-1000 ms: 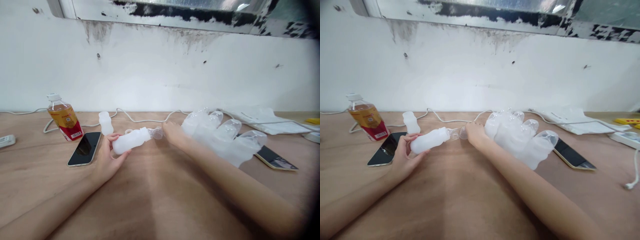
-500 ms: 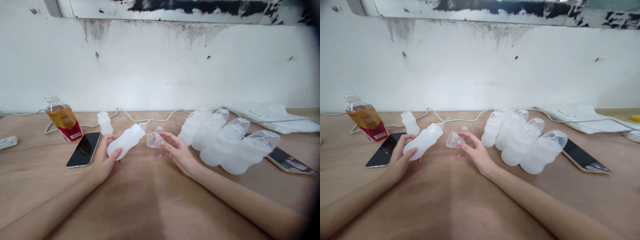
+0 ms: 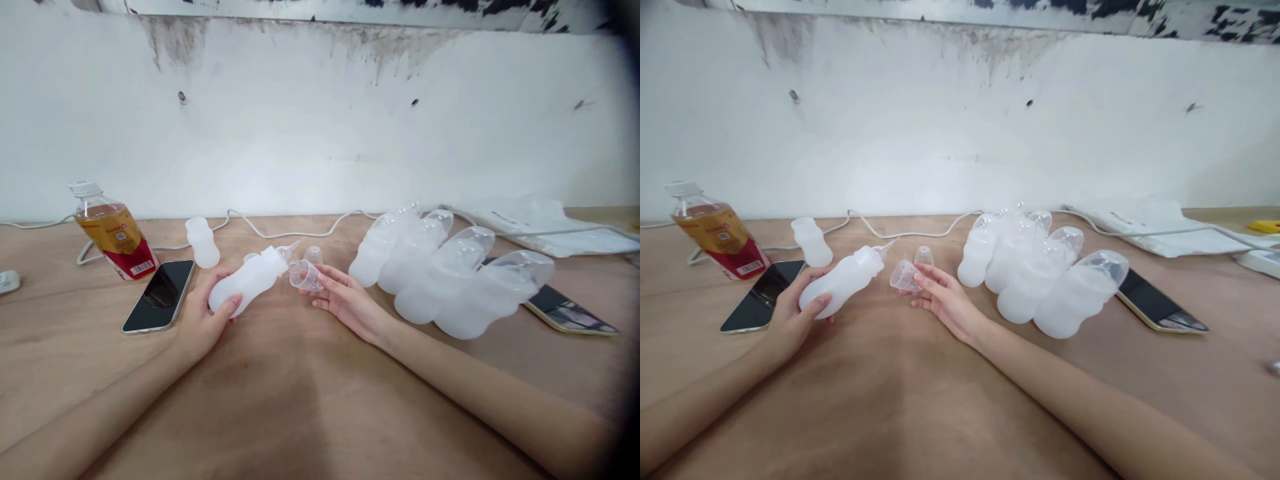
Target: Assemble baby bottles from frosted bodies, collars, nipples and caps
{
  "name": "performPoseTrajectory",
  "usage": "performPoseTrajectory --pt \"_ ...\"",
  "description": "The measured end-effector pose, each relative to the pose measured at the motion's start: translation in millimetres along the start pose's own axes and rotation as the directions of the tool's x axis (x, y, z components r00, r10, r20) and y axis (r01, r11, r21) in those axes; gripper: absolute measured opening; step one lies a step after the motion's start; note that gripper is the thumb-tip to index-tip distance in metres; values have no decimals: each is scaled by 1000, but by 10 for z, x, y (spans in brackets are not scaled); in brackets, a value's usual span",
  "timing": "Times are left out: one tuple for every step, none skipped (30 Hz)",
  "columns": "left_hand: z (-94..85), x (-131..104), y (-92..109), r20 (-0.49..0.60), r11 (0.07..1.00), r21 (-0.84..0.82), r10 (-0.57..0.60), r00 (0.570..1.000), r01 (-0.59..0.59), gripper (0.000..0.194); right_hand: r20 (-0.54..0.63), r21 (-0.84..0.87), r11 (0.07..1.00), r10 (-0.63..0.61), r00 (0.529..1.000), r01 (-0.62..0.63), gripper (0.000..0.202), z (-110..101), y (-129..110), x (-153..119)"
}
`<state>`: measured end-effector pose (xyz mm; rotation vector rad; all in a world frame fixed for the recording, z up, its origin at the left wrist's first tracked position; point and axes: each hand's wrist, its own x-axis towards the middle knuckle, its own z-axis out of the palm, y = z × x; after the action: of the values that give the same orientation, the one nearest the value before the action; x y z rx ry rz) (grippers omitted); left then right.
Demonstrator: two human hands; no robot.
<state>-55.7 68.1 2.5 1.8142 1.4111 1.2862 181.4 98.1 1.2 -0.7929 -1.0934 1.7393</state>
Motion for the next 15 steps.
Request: performPoseTrajectory --pt "-3 -1 -3 4 1000 29 4 1000 -4 32 -4 14 1000 -8 1000 8 25 -2 -3 0" --pt "-7 -1 -5 8 997 70 21 1000 -21 33 -9 27 999 -19 1000 19 25 -1 -6 0" --pt "-11 0 -7 9 992 120 47 999 -48 32 -16 39 999 -33 999 33 25 1 -10 -1" --pt "-14 2 -7 13 982 171 82 997 -83 31 -24 48 998 -46 999 47 25 6 -13 -3" --pt "-17 4 -6 21 969 219 116 993 -118 31 -33 57 997 -56 998 58 25 13 -15 -5" --pt "-18 5 -3 27 955 259 140 990 -142 31 -42 65 996 -62 997 65 25 21 -15 -8" --pt "-17 6 3 33 945 289 149 988 -153 31 -49 71 995 -66 997 69 26 29 -13 -11" --pt "-16 6 10 39 939 311 144 989 -149 32 -52 72 995 -71 996 75 27 36 -11 -15" --pt "-13 3 20 43 933 330 134 990 -141 33 -48 65 995 -78 996 81 28 42 -8 -19" --pt "-10 -1 32 53 928 348 122 991 -133 33 -37 49 995 -88 995 90 29 45 -5 -23" --pt "-8 -8 46 70 923 360 116 991 -134 34 -21 22 994 -104 994 104 30 45 -2 -28" --pt "-6 -16 62 99 919 366 118 988 -147 33 -1 -15 992 -122 993 121 31 43 3 -32" --pt "-6 -24 78 132 915 368 124 984 -164 32 20 -58 988 -139 990 140 33 38 9 -35" --pt "-8 -33 95 160 911 369 130 979 -181 31 42 -101 982 -156 987 160 35 32 16 -38" --pt "-11 -40 112 179 908 371 134 975 -193 31 61 -139 974 -171 983 178 37 24 24 -38"
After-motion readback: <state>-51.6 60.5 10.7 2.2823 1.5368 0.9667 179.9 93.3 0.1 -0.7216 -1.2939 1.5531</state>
